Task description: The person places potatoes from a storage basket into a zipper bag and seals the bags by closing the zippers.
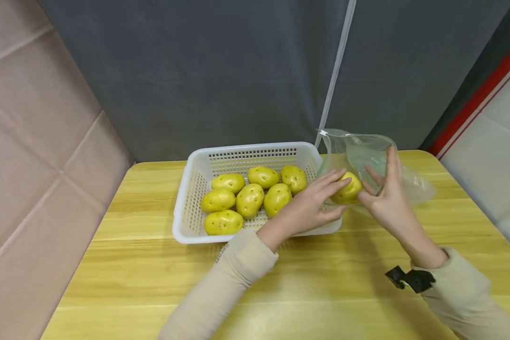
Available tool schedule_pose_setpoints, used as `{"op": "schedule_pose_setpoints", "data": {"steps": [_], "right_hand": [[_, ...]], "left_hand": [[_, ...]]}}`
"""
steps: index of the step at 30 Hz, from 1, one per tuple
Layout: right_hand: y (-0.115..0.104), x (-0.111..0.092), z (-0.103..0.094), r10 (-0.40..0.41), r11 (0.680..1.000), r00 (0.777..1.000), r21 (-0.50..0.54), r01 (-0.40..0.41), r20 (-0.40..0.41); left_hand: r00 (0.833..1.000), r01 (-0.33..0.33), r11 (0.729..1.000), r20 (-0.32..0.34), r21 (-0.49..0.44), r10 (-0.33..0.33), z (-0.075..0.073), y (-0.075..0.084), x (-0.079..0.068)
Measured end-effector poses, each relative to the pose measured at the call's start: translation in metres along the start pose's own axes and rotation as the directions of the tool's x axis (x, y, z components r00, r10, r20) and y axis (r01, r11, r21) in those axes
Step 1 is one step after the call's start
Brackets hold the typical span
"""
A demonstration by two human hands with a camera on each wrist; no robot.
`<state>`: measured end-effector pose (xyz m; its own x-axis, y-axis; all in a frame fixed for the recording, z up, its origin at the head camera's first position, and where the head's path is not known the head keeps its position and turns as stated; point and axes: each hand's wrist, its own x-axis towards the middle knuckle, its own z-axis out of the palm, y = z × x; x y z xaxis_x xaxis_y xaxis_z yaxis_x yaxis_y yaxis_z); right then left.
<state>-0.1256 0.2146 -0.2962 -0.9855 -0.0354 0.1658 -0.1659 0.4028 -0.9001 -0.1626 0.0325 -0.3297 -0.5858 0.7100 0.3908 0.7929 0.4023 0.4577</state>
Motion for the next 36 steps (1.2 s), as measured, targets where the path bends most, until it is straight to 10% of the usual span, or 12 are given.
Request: {"op": "schedule_pose_setpoints", "data": {"steps": [7,16,20,25,31,36], "right_hand": [[-0.003,-0.001,-0.003,-0.019,0.997,0.998,0.076,0.023,-0.060],[-0.001,-0.002,-0.010,-0.140,0.986,0.987,-0.104,0.131,-0.078],[0.002,-0.001,-0.016,-0.305,0.918,0.949,-0.290,0.269,-0.084],[0.007,0.005,-0.024,-0.524,0.752,0.851,-0.485,0.445,-0.032],[0.016,0.015,-0.032,-0.771,0.476,0.626,-0.550,0.686,0.113],[0.020,0.019,-0.039,-0.810,0.378,0.536,-0.485,0.788,0.239]], "left_hand": [[0.995,-0.071,0.971,-0.048,0.227,0.084,0.003,-0.002,-0.001],[0.979,-0.064,0.872,-0.138,0.485,0.148,-0.001,-0.003,-0.003],[0.987,-0.069,0.863,-0.094,0.501,0.133,-0.004,-0.003,-0.005],[0.989,-0.088,0.858,-0.057,0.507,0.135,-0.005,-0.004,-0.007],[0.991,-0.099,0.850,-0.028,0.517,0.133,-0.009,-0.003,-0.009],[0.989,-0.117,0.846,-0.014,0.521,0.145,-0.012,-0.004,-0.010]]}}
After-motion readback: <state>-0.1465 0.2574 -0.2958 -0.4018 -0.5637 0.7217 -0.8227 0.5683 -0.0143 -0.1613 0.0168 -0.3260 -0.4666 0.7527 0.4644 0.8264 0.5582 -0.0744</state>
